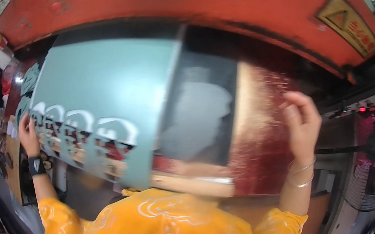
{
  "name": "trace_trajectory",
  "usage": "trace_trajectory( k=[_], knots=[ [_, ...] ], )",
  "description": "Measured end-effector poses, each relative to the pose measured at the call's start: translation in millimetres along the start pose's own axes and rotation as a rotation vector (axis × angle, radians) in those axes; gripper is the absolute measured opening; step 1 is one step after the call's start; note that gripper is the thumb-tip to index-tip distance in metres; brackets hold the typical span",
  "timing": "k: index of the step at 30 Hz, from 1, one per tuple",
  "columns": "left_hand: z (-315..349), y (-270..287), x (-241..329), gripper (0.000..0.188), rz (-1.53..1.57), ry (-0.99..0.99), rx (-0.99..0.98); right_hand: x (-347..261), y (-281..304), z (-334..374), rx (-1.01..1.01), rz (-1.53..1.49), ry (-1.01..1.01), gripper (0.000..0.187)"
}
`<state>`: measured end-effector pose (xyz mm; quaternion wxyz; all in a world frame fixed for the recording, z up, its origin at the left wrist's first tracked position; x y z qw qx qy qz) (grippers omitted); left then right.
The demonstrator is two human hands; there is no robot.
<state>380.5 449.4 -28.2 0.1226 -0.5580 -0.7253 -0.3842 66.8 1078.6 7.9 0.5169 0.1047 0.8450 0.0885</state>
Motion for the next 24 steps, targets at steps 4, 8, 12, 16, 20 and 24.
trace_trajectory(
  k=[4,8,12,16,20,24],
  knots=[
    [-105.6,-40.2,-131.4,0.036,-0.333,-0.15,-0.163,-66.9,-163.8,99.0,-0.343,0.242,-0.098,0.035],
    [-112.8,-59.7,-171.5,0.033,-0.285,-0.354,-0.394,-92.3,-234.2,167.1,-0.113,0.56,-0.305,0.039],
    [-109.1,-54.3,-146.9,0.038,-0.091,-0.227,-0.438,-82.3,-259.0,204.6,0.067,0.58,-0.329,0.038],
    [-118.4,-54.4,-140.3,0.045,-0.267,-0.317,-0.366,-73.2,-259.0,213.4,0.192,0.567,-0.297,0.038],
    [-132.8,-65.0,-166.4,0.051,-0.286,-0.169,-0.483,-73.6,-267.2,207.8,0.243,0.559,-0.271,0.035],
    [-145.1,-78.1,-193.0,0.053,-0.055,-0.247,-0.506,-83.7,-276.2,210.6,0.336,0.643,0.075,0.032]
  ],
)
Point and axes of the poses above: each hand's wrist, its own z-axis away from the middle knuckle, its own y-axis out of the back of the hand, x = y × z, the point moved 1 cm from there along -z, towards the middle knuckle, and after that the axes turned 14 degrees about x, right-handed, at the moved point
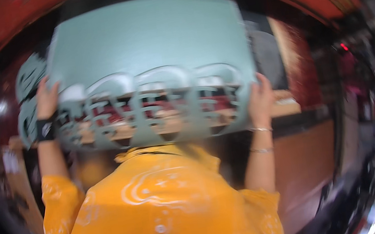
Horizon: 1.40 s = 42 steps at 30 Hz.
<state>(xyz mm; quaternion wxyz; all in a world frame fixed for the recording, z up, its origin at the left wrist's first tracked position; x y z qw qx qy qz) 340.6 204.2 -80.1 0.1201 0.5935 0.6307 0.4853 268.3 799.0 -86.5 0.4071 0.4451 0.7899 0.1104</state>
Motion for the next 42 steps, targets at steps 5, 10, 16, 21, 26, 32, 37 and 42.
trace_trajectory(
  k=[5,10,16,21,26,32,37,42],
  knots=[
    [11.6,-1.6,-14.8,0.043,-0.058,0.055,0.044,13.8,38.2,-19.8,-0.294,0.115,-0.406,0.05],
    [19.2,0.7,-6.9,0.04,-0.302,0.06,0.02,48.5,9.0,-80.7,-0.214,0.419,-0.02,0.081],
    [25.2,10.9,10.3,0.036,-0.238,-0.072,0.054,100.3,-42.3,-101.6,-0.375,0.347,0.124,0.086],
    [28.4,36.4,20.2,0.04,-0.017,-0.129,-0.073,101.7,-34.5,-117.8,-0.375,-0.02,-0.121,0.064],
    [11.2,41.5,17.9,0.036,0.093,-0.241,-0.13,-11.4,-10.3,-112.7,-0.278,-0.473,-0.395,0.057],
    [3.4,24.9,3.2,0.033,0.349,-0.365,-0.015,-235.8,-79.2,-51.7,-0.473,-0.506,-0.245,0.065],
    [9.7,19.0,-4.5,0.028,0.458,-0.238,0.028,-352.2,-182.1,-7.6,-0.55,-0.369,0.095,0.062],
    [9.4,20.6,-5.4,0.029,0.498,-0.178,0.008,-394.5,-254.1,14.3,-0.445,-0.164,0.359,0.057]
  ],
)
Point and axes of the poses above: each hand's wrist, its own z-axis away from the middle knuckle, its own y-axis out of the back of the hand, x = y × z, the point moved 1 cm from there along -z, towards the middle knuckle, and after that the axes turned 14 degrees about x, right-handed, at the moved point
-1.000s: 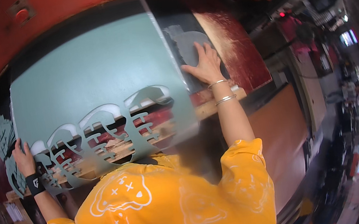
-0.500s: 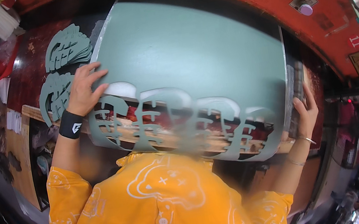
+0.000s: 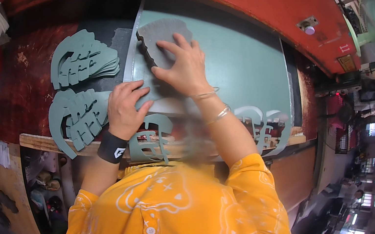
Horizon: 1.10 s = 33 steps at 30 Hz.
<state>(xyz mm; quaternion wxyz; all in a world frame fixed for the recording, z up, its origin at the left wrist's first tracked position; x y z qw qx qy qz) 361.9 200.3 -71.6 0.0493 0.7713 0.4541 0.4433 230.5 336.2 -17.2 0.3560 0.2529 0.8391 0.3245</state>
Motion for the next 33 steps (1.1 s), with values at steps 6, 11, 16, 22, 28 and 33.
trace_trajectory(
  k=[6,11,16,22,28,33],
  knots=[
    [0.8,-0.6,-0.3,0.031,0.021,0.052,-0.01,-0.3,-27.3,-5.7,-0.006,0.131,-0.016,0.055],
    [-0.5,-2.2,0.8,0.031,0.017,0.083,-0.034,-6.0,-25.5,3.4,-0.031,0.167,-0.054,0.057],
    [-5.3,-0.6,5.4,0.033,0.008,0.089,-0.039,-13.6,-23.3,6.6,-0.027,0.186,-0.057,0.06],
    [-1.2,2.4,7.8,0.03,-0.001,0.01,-0.022,35.8,12.5,4.4,0.052,-0.073,-0.105,0.064],
    [38.8,15.9,40.8,0.014,0.246,0.006,-0.144,146.8,99.8,19.6,0.628,0.12,-0.092,0.057],
    [64.4,7.0,51.0,0.012,0.127,-0.058,-0.193,171.2,175.1,29.0,1.04,0.211,-0.146,0.058]
  ],
)
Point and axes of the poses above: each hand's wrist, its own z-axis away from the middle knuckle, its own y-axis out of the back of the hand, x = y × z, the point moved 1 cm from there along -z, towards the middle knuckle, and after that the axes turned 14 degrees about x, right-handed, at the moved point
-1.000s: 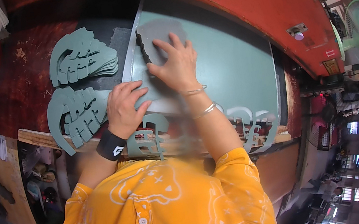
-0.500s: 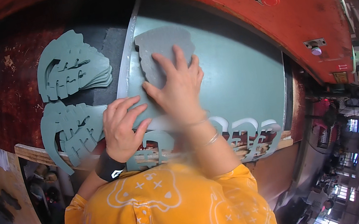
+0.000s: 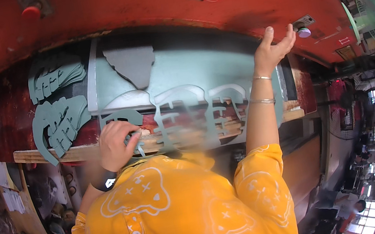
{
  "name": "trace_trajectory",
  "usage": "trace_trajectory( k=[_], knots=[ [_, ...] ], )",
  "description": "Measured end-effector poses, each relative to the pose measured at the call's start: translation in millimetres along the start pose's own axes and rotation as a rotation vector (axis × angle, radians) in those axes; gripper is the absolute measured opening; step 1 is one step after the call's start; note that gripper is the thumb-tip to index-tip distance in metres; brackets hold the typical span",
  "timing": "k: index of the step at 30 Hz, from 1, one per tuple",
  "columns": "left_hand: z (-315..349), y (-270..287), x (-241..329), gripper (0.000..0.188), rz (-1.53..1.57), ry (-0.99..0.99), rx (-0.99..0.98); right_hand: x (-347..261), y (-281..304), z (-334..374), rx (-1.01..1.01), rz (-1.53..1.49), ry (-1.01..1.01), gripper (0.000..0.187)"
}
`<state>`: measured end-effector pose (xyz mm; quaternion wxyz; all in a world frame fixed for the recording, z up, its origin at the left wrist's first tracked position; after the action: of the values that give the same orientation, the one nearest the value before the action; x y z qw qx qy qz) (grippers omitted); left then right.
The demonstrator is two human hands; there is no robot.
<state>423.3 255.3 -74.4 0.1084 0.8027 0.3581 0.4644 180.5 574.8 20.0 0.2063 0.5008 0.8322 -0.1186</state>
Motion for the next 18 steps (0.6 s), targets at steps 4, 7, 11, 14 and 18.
trace_trajectory(
  k=[4,7,11,14,18],
  knots=[
    [14.4,-10.3,-8.7,0.022,-0.171,-0.131,0.037,-27.8,34.9,1.8,0.045,-0.186,-0.02,0.037],
    [21.9,-12.4,-10.5,0.024,-0.24,-0.159,0.047,-67.0,66.5,70.8,-0.583,-0.379,-0.095,0.017],
    [22.0,-11.7,-7.4,0.024,-0.28,-0.162,0.022,-119.7,48.5,151.4,-0.831,-0.085,0.268,0.063],
    [19.3,-10.5,-6.4,0.023,-0.28,-0.163,0.025,-141.5,25.1,175.4,-0.817,0.061,0.214,0.078],
    [19.5,-9.1,-8.1,0.023,-0.244,-0.166,0.04,-147.6,9.9,181.5,-0.77,-0.016,0.212,0.078]
  ],
)
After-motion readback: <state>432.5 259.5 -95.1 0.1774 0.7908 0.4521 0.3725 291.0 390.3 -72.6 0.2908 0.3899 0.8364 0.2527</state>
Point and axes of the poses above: each hand's wrist, its own z-axis away from the middle knuckle, its own y-axis out of the back of the hand, x = y × z, the point moved 1 cm from there along -z, towards the middle knuckle, and after that the axes turned 14 degrees about x, right-handed, at the moved point
